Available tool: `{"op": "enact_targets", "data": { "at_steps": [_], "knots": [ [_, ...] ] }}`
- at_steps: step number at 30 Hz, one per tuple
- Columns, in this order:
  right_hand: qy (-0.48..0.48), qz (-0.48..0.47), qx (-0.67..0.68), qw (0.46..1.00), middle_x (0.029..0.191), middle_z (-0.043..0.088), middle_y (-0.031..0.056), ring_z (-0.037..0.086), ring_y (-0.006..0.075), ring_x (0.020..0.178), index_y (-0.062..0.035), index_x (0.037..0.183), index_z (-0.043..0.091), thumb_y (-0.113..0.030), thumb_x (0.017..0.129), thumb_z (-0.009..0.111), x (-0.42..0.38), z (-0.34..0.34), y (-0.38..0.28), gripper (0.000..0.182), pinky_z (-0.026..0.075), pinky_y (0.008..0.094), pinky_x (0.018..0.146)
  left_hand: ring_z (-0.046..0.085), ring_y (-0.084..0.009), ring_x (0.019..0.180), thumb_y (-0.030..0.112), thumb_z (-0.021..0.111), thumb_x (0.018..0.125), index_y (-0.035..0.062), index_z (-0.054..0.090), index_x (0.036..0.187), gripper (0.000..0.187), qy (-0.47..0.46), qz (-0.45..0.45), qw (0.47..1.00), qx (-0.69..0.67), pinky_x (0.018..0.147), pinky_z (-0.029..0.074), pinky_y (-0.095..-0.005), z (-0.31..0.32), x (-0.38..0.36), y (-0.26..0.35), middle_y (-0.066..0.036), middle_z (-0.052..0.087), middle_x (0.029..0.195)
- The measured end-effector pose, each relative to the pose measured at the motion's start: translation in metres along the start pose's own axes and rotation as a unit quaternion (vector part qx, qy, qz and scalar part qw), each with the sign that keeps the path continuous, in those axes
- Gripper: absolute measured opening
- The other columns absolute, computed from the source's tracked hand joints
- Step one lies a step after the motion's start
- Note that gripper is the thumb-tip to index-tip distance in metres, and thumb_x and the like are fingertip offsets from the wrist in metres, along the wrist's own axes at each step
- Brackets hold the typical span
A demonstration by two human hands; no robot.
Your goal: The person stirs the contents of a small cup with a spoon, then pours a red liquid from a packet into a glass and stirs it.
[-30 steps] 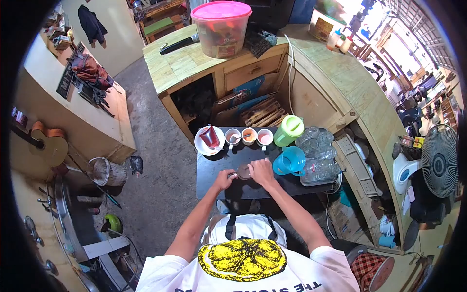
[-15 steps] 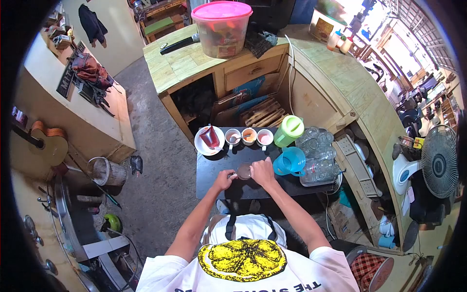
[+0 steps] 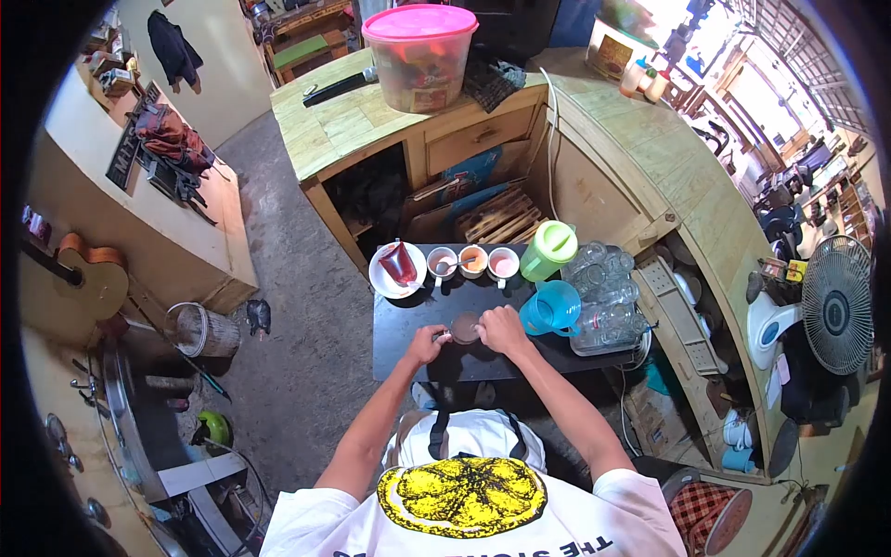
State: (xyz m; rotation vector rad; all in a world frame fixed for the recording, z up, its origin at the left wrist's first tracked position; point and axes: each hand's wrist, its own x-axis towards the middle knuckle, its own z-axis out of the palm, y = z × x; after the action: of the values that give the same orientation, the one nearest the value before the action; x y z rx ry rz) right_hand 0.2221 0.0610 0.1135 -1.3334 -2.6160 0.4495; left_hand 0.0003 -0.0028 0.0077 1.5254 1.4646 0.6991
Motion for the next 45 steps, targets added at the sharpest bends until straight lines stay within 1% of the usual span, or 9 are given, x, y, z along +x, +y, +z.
{"op": "enact_targets", "data": {
  "at_steps": [3,6,9,15,21,27,33,39,45],
  "knots": [
    [-0.032,0.022,0.120,0.992,0.068,0.068,0.0160,0.066,0.0352,0.069,-0.0051,0.071,0.073,-0.025,0.082,0.070,-0.001,-0.001,-0.004,0.023,0.050,0.0471,0.070,0.069,-0.0343,0.091,0.019,0.063,0.090,0.0006,0.071,0.096,0.021,0.003,0.005,1.000,0.007,0.082,0.051,-0.0417,0.001,-0.001,-0.002,-0.019,0.072,0.093],
    [0.045,0.032,0.057,0.997,0.072,0.068,0.0177,0.067,0.0372,0.071,-0.0044,0.074,0.074,-0.025,0.082,0.070,0.004,-0.001,-0.002,0.023,0.052,0.0477,0.068,0.069,-0.0370,0.093,0.020,0.063,0.090,0.0009,0.070,0.097,0.022,0.006,0.010,1.000,0.000,0.084,0.051,-0.0431,-0.001,0.000,-0.004,-0.020,0.071,0.094],
    [0.029,0.015,-0.018,0.999,0.073,0.068,0.0188,0.067,0.0386,0.071,-0.0044,0.075,0.074,-0.026,0.082,0.070,0.005,0.000,0.003,0.023,0.053,0.0484,0.066,0.069,-0.0369,0.092,0.020,0.063,0.090,0.0009,0.071,0.097,0.021,0.008,0.002,1.000,-0.007,0.084,0.051,-0.0430,0.002,0.000,-0.004,-0.020,0.071,0.094],
    [-0.004,0.028,0.106,0.994,0.070,0.068,0.0185,0.068,0.0363,0.069,-0.0052,0.072,0.072,-0.029,0.083,0.071,0.005,-0.003,-0.003,0.026,0.052,0.0463,0.065,0.069,-0.0365,0.091,0.019,0.063,0.090,0.0014,0.071,0.098,0.021,0.003,0.009,1.000,-0.002,0.083,0.052,-0.0428,0.000,0.001,-0.002,-0.019,0.072,0.093],
    [-0.008,0.043,-0.040,0.998,0.075,0.069,0.0203,0.069,0.0371,0.075,-0.0046,0.077,0.074,-0.029,0.084,0.070,0.010,-0.005,-0.002,0.026,0.054,0.0475,0.072,0.069,-0.0362,0.091,0.019,0.063,0.090,0.0011,0.071,0.098,0.021,0.002,0.013,1.000,-0.008,0.083,0.052,-0.0423,0.002,0.001,-0.009,-0.020,0.072,0.093],
    [-0.025,0.008,0.077,0.997,0.074,0.069,0.0198,0.069,0.0364,0.074,-0.0051,0.074,0.073,-0.028,0.083,0.071,0.011,-0.006,-0.006,0.024,0.054,0.0482,0.069,0.069,-0.0359,0.092,0.019,0.063,0.090,0.0008,0.071,0.099,0.022,0.006,0.015,1.000,-0.008,0.083,0.052,-0.0420,0.003,0.001,-0.009,-0.020,0.072,0.093],
    [-0.034,0.037,-0.043,0.998,0.076,0.069,0.0194,0.069,0.0374,0.074,-0.0052,0.078,0.074,-0.026,0.083,0.070,0.012,-0.014,-0.004,0.022,0.055,0.0476,0.071,0.070,-0.0340,0.090,0.019,0.063,0.089,0.0008,0.070,0.099,0.021,0.006,0.007,1.000,-0.008,0.083,0.052,-0.0410,0.001,0.000,-0.003,-0.019,0.072,0.092],
    [-0.012,0.003,0.061,0.998,0.075,0.069,0.0189,0.069,0.0353,0.073,-0.0048,0.073,0.074,-0.027,0.082,0.071,0.013,-0.009,-0.006,0.024,0.054,0.0471,0.068,0.069,-0.0320,0.088,0.018,0.062,0.090,0.0007,0.070,0.097,0.020,-0.001,0.014,1.000,-0.008,0.083,0.051,-0.0407,0.000,0.000,-0.003,-0.018,0.072,0.091],
    [-0.033,0.044,-0.022,0.998,0.075,0.069,0.0190,0.068,0.0369,0.073,-0.0057,0.077,0.075,-0.026,0.084,0.069,0.011,-0.011,-0.003,0.022,0.054,0.0470,0.069,0.070,-0.0342,0.088,0.017,0.063,0.090,0.0010,0.071,0.097,0.020,0.011,0.022,1.000,-0.015,0.082,0.052,-0.0411,0.004,0.001,-0.009,-0.019,0.072,0.090]
  ]
}}
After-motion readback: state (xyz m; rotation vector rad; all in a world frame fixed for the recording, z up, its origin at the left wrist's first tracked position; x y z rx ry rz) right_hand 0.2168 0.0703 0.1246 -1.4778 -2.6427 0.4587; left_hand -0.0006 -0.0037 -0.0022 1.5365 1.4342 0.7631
